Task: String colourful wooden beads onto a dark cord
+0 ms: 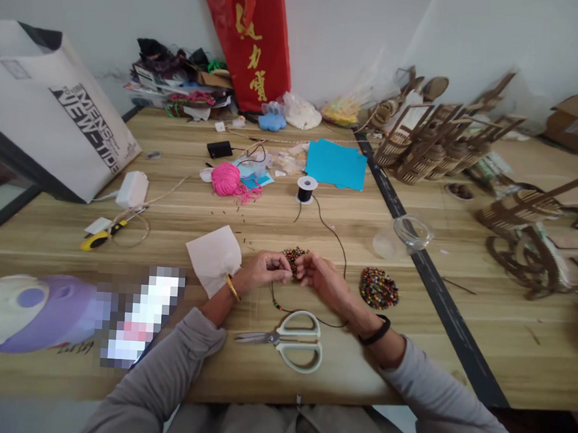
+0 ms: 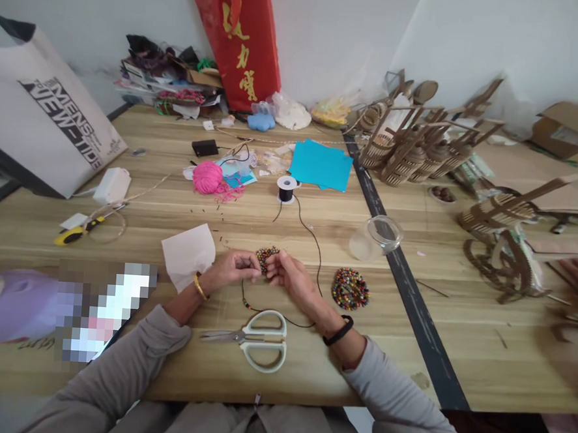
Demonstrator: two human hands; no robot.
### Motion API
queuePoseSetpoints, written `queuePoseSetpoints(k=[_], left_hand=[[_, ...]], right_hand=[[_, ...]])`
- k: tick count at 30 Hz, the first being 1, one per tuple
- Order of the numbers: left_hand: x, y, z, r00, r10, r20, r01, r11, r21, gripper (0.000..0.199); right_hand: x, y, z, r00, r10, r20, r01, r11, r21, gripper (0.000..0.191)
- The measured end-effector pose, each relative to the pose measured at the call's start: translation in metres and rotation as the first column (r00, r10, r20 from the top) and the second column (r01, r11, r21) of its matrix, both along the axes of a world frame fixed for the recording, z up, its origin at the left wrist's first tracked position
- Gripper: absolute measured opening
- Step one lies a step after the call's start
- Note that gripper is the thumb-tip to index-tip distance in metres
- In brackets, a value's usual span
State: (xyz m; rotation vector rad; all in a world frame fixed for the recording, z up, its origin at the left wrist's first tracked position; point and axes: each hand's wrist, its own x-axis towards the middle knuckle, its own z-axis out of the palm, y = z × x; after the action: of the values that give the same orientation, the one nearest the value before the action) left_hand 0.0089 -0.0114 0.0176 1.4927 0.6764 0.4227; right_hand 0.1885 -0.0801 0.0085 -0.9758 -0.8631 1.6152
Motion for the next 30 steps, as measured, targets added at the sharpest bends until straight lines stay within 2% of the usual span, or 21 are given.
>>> queuePoseSetpoints(k=[2,5,7,10,14,17,19,24,27,30], left_hand=[[0.001,-0.003,0.002,0.999,0.028,0.02,-0.028,1.0,0.001,0.033],[0.001,-0.005,0.003,0.999,0.027,0.029,-0.027,1.0,0.0,0.032],[0.002,-0.005,0.003,0.999,0.027,0.03,-0.027,1.0,-0.001,0.031],[0.002,-0.004,0.002,0.998,0.05,0.029,-0.05,0.999,0.002,0.029],[0.003,-0.002,0.002,0.999,0.041,0.016,-0.041,0.999,0.012,0.026],[0.003,-0.002,0.002,1.0,0.025,0.006,-0.025,0.999,0.024,0.023],[0.003,-0.001,0.001,1.0,0.01,0.002,-0.01,1.0,0.03,0.021],[0.003,0.001,-0.004,1.0,-0.006,0.0,0.006,0.998,0.056,0.022],[0.003,0.002,-0.007,1.0,-0.021,-0.001,0.021,0.998,0.061,0.024],[0.002,0.003,-0.007,1.0,-0.028,-0.01,0.029,0.997,0.065,0.024]], right_hand=[[0.0,0.001,0.001,0.996,-0.024,-0.083,0.024,1.0,-0.004,0.043],[0.001,-0.001,0.006,0.995,-0.045,-0.092,0.047,0.999,0.017,0.042],[0.006,-0.001,0.01,0.998,-0.057,-0.004,0.057,0.997,0.054,0.039],[0.02,0.001,0.017,0.96,-0.044,0.277,-0.001,0.987,0.158,0.028],[0.041,0.007,0.023,0.761,-0.161,0.629,-0.063,0.946,0.319,0.018],[0.049,0.008,0.025,0.594,-0.216,0.775,-0.182,0.902,0.391,0.009],[0.049,0.008,0.025,0.519,-0.225,0.825,-0.291,0.861,0.418,0.004],[0.038,0.004,0.024,0.356,-0.211,0.91,-0.538,0.751,0.384,0.011],[0.032,0.003,0.021,0.305,-0.218,0.927,-0.595,0.717,0.364,0.012],[0.029,0.002,0.016,0.268,-0.23,0.936,-0.613,0.708,0.35,0.013]])
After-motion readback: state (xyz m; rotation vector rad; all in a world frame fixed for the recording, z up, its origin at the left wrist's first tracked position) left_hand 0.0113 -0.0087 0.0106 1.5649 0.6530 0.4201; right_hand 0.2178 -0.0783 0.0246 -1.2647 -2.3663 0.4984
